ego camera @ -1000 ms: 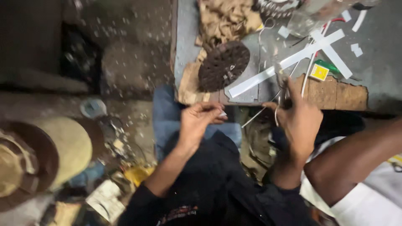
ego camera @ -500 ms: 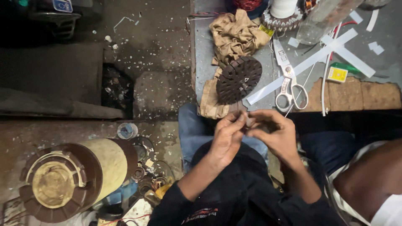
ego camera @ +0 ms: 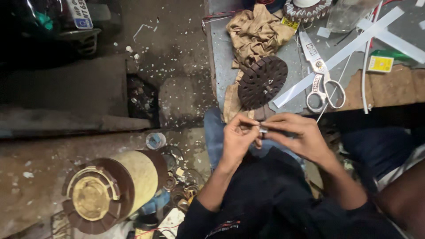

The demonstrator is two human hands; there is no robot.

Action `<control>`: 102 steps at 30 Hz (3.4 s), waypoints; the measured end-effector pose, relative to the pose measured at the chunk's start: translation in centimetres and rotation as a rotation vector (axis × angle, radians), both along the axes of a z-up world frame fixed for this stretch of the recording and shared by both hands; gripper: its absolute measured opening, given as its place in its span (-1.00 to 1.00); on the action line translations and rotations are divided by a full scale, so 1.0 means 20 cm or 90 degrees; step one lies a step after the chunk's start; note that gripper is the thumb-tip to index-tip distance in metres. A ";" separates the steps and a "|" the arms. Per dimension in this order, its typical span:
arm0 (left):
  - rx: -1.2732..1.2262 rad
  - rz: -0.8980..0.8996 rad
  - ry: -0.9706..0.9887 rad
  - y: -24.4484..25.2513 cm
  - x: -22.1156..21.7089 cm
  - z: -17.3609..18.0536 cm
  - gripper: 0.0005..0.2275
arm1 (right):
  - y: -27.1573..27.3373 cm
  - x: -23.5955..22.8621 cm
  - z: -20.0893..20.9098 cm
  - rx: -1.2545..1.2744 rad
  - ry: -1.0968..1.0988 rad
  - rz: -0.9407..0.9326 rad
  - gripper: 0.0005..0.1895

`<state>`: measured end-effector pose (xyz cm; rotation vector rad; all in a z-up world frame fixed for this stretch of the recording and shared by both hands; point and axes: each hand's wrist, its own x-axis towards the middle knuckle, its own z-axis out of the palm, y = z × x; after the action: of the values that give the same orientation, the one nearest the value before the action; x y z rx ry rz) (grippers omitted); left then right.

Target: The person cuts a long white strip into small rectangular pieces using shears. They repeatedly trim the strip and place the cut pieces onto a dark circular object on the table.

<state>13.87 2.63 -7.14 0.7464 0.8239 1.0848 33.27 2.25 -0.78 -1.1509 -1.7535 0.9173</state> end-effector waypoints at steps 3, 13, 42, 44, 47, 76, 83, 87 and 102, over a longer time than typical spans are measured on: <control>-0.077 -0.014 -0.076 0.05 -0.05 0.04 -0.92 | 0.03 -0.01 0.06 0.102 -0.088 0.057 -0.60; 0.313 0.204 0.263 0.35 -0.04 0.26 -0.63 | 0.30 -0.08 0.06 0.239 -0.013 -0.263 -0.81; 0.105 0.128 -0.037 0.43 0.04 0.12 -0.64 | 0.33 -0.21 0.04 0.233 -0.041 -0.336 -0.78; 0.113 0.132 -0.024 0.43 0.04 0.14 -0.64 | 0.32 -0.22 0.04 0.247 -0.050 -0.344 -0.78; 0.147 0.126 0.012 0.42 0.05 0.18 -0.61 | 0.32 -0.21 0.01 0.240 -0.035 -0.334 -0.79; 0.076 0.055 -0.068 0.41 0.06 0.10 -0.72 | 0.30 -0.17 0.00 0.161 0.052 -0.300 -0.83; 0.034 -0.048 -0.125 0.61 -0.09 -0.04 -0.73 | 0.32 -0.24 0.06 0.235 -0.038 -0.336 -0.82; 0.115 -0.108 -0.025 0.69 -0.12 -0.12 -0.80 | 0.33 -0.26 0.08 0.171 -0.032 -0.338 -0.84; -0.106 0.023 -0.219 0.62 -0.13 0.20 -0.81 | 0.17 -0.07 0.25 0.213 -0.213 0.100 -0.61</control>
<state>11.30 15.02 -3.19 0.3904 0.6246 1.1228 31.92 5.62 4.22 -0.9971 -2.1954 0.5084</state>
